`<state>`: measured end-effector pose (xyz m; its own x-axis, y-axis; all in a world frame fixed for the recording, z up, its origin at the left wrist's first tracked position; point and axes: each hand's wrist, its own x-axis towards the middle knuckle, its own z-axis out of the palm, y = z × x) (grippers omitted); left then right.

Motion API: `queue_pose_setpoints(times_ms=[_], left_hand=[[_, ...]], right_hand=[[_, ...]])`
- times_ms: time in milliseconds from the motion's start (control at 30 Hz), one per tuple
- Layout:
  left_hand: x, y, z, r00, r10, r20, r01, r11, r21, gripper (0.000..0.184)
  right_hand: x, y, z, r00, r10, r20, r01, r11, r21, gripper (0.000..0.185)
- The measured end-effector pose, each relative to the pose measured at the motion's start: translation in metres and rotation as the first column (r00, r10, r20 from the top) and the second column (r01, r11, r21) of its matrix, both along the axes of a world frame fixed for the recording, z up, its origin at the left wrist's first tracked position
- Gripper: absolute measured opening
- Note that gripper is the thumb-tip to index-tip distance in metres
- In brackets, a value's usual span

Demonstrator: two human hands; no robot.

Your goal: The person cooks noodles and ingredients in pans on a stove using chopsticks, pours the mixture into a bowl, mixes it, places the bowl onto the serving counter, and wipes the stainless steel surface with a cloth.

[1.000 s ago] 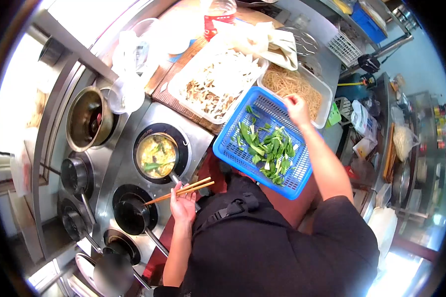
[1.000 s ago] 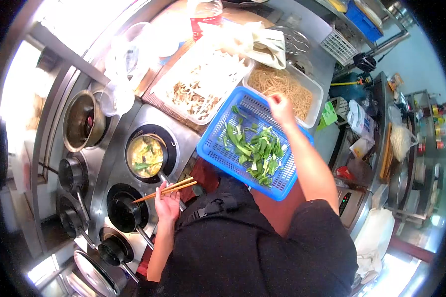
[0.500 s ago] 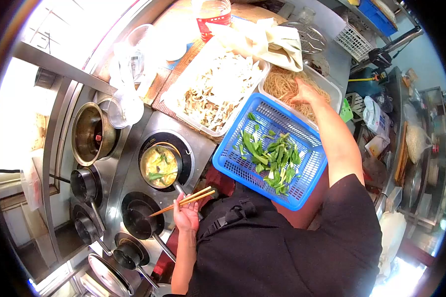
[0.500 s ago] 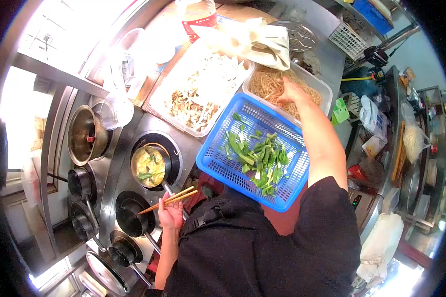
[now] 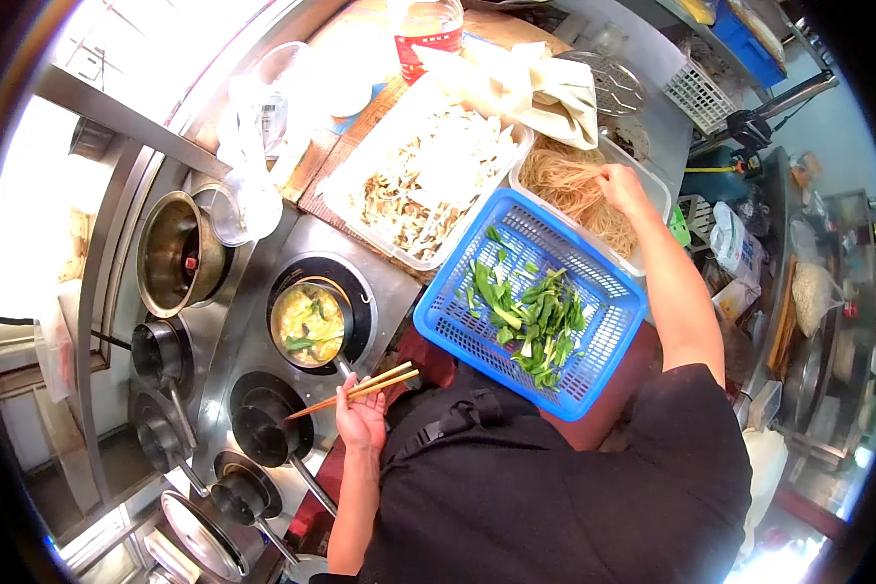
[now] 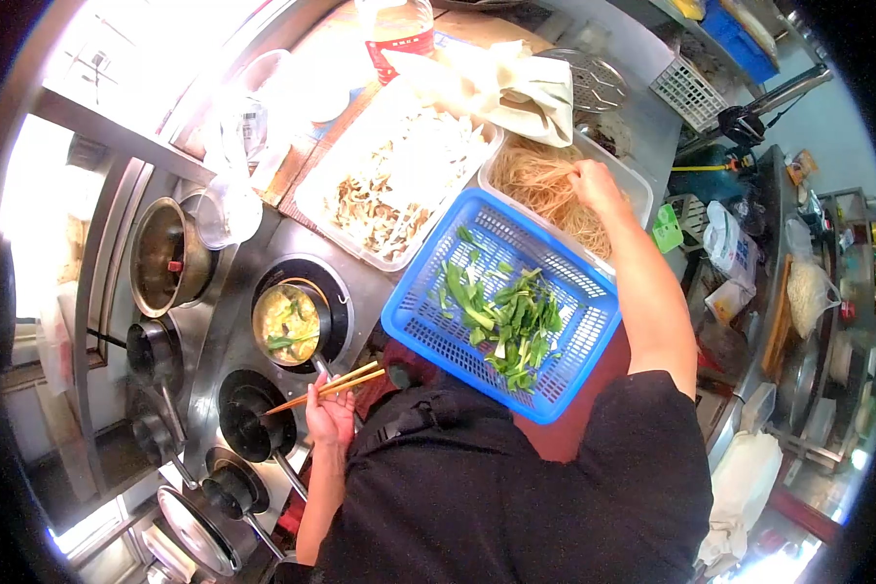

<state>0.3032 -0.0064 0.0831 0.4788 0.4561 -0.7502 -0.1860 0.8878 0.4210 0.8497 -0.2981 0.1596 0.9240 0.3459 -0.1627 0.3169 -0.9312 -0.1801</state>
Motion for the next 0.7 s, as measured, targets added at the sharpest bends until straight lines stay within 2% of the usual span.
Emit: queue_pose_setpoints(times_ms=[67, 133, 200, 267, 333, 400, 467, 500, 533, 600, 633, 700], left_hand=[[0.003, 0.001, 0.000, 1.000, 0.010, -0.002, -0.010, 1.000, -0.026, 0.037], [0.005, 0.002, 0.003, 1.000, 0.008, -0.001, -0.008, 1.000, -0.025, 0.037], [0.006, 0.004, 0.003, 1.000, -0.003, -0.016, 0.002, 1.000, -0.031, 0.037], [0.004, 0.006, 0.002, 1.000, -0.020, 0.012, 0.020, 0.999, -0.026, 0.038], [0.004, 0.007, 0.001, 0.999, -0.033, 0.024, 0.034, 0.999, -0.023, 0.038], [0.004, 0.008, 0.002, 0.999, -0.036, 0.036, 0.037, 0.999, -0.028, 0.038], [0.002, 0.011, 0.001, 0.998, -0.036, 0.051, 0.038, 0.999, -0.034, 0.038], [0.001, 0.012, 0.000, 0.996, -0.045, 0.075, 0.048, 0.998, -0.030, 0.037], [0.000, 0.013, 0.000, 0.994, -0.053, 0.099, 0.056, 0.998, -0.027, 0.037], [-0.002, 0.014, 0.000, 0.994, -0.045, 0.101, 0.048, 0.998, -0.031, 0.037], [-0.004, 0.015, -0.001, 0.993, -0.047, 0.111, 0.051, 0.998, -0.036, 0.037], [-0.007, 0.017, -0.001, 0.990, -0.050, 0.129, 0.056, 0.997, -0.045, 0.037]], right_hand=[[0.000, -0.009, 0.011, 0.997, 0.028, 0.069, -0.032, 0.997, 0.066, 0.024], [-0.001, -0.012, 0.026, 0.998, 0.004, 0.070, -0.008, 0.998, 0.057, 0.024], [-0.005, -0.015, 0.048, 0.994, -0.051, 0.092, 0.034, 0.983, 0.180, 0.023], [-0.009, -0.014, 0.075, 0.991, -0.103, 0.080, 0.085, 0.975, 0.204, 0.024], [-0.009, -0.018, 0.095, 0.980, -0.190, 0.056, 0.160, 0.926, 0.343, 0.024], [-0.015, -0.019, 0.103, 0.972, -0.217, 0.096, 0.178, 0.934, 0.310, 0.023], [-0.010, -0.029, 0.094, 0.990, -0.105, 0.099, 0.103, 0.994, 0.027, 0.026], [-0.008, -0.037, 0.094, 0.983, -0.089, 0.160, 0.063, 0.985, 0.159, 0.026], [-0.013, -0.032, 0.104, 0.982, -0.083, 0.168, 0.057, 0.986, 0.156, 0.026], [-0.023, -0.026, 0.125, 0.950, -0.287, 0.125, 0.239, 0.923, 0.301, 0.026], [-0.017, -0.031, 0.118, 0.966, -0.171, 0.192, 0.131, 0.970, 0.206, 0.024], [-0.015, -0.042, 0.123, 0.956, -0.192, 0.222, 0.141, 0.963, 0.229, 0.025]])
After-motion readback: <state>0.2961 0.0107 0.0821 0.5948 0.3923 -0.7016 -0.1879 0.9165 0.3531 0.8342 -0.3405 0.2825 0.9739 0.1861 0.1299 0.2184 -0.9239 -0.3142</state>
